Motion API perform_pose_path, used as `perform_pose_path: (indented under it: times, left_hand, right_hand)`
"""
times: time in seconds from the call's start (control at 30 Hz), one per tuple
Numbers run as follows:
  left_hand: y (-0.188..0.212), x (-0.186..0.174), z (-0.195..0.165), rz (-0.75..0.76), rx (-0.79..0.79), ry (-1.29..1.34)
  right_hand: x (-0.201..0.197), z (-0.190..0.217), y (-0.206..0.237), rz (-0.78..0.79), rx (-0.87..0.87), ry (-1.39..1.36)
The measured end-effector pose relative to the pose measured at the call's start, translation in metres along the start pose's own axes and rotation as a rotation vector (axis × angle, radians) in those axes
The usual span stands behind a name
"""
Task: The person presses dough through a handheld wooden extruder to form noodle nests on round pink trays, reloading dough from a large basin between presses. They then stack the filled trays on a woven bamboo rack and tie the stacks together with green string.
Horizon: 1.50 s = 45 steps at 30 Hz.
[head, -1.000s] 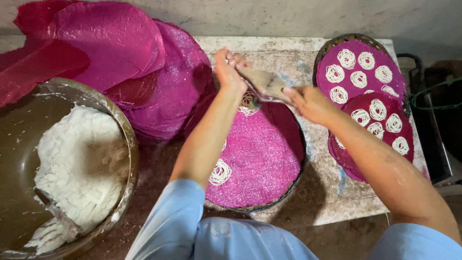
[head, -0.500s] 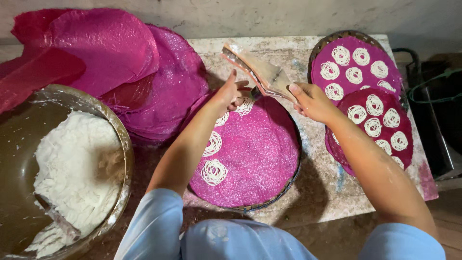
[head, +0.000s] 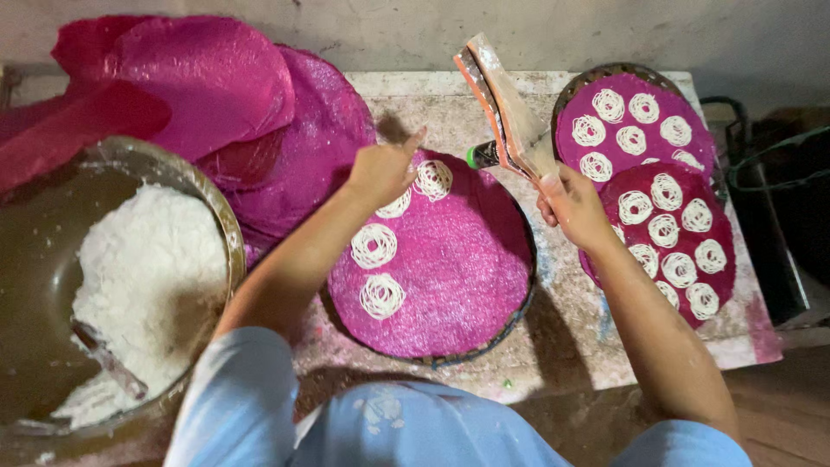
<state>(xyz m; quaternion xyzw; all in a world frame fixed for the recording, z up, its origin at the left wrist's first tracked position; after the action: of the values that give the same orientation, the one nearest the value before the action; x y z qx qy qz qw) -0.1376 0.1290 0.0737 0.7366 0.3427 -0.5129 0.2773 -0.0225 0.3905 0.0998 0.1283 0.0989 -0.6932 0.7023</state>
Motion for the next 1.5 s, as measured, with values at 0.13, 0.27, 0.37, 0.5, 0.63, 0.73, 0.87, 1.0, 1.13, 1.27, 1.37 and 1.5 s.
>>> perform_pose_path:
  times: [0.13, 0.27, 0.37, 0.5, 0.63, 0.73, 0.87, 1.0, 1.13, 1.27, 1.37, 1.5]
  left_hand:
    - [0.061, -0.045, -0.033, -0.264, 0.263, 0.151]
    - [0.145, -0.018, -0.059, 0.104, 0.503, 0.549]
    - [0.237, 0.01, -0.055, 0.572, 0.538, 0.903]
    - [0.355, 0.006, -0.012, 0.728, 0.494, 1.037]
    - [0.442, -0.029, 0.058, 0.693, 0.412, 1.02]
    - [0.495, -0.049, 0.122, 0.616, 0.334, 1.035]
    - [0.536, -0.051, 0.231, 0.413, 0.196, 1.099]
    - [0.56, -0.068, 0.333, 0.181, 0.029, 1.248]
    - [0.577, -0.063, 0.319, 0.537, -0.069, 1.77]
    - [0.555, -0.049, 0.264, 0.568, 0.036, 2.096]
    - [0.53, -0.024, 0.288, 0.13, -0.256, 1.929]
    - [0.528, -0.053, 0.326, -0.312, -0.183, 1.366]
  right_hand:
    - [0.031, 0.065, 0.045, 0.113, -0.072, 0.085]
    - [0.101, 0.163, 0.118, 0.275, -0.404, 0.554]
    - [0.166, 0.246, 0.163, 0.377, -0.874, 0.758]
    - [0.266, 0.3, 0.187, 0.618, -1.242, 0.867]
    - [0.368, 0.295, 0.207, 1.119, -0.623, 0.286]
    - [0.431, 0.299, 0.224, 1.196, -0.551, 0.064]
    - [0.479, 0.298, 0.221, 1.118, -0.497, 0.051]
    - [0.467, 0.323, 0.207, 0.69, -1.001, 0.452]
    - [0.474, 0.331, 0.173, 0.361, -1.287, 1.067]
    - [0.509, 0.345, 0.129, 0.119, -1.398, 1.304]
    - [0.53, 0.348, 0.108, 0.11, -1.002, 0.788]
    - [0.577, 0.277, 0.094, 0.402, -0.09, -0.118]
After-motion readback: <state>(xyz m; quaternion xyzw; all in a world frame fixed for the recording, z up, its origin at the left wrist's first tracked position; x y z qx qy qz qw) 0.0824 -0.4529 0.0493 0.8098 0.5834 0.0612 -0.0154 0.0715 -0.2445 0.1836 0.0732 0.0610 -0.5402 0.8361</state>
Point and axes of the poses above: each hand's wrist, its own y-axis away from the middle knuckle, its own x-axis out of the palm, z = x × y, the point moved 8 cm from there along -y, towards the middle knuckle, and after that the axes turned 1 degree about z, right-handed, at the moved point
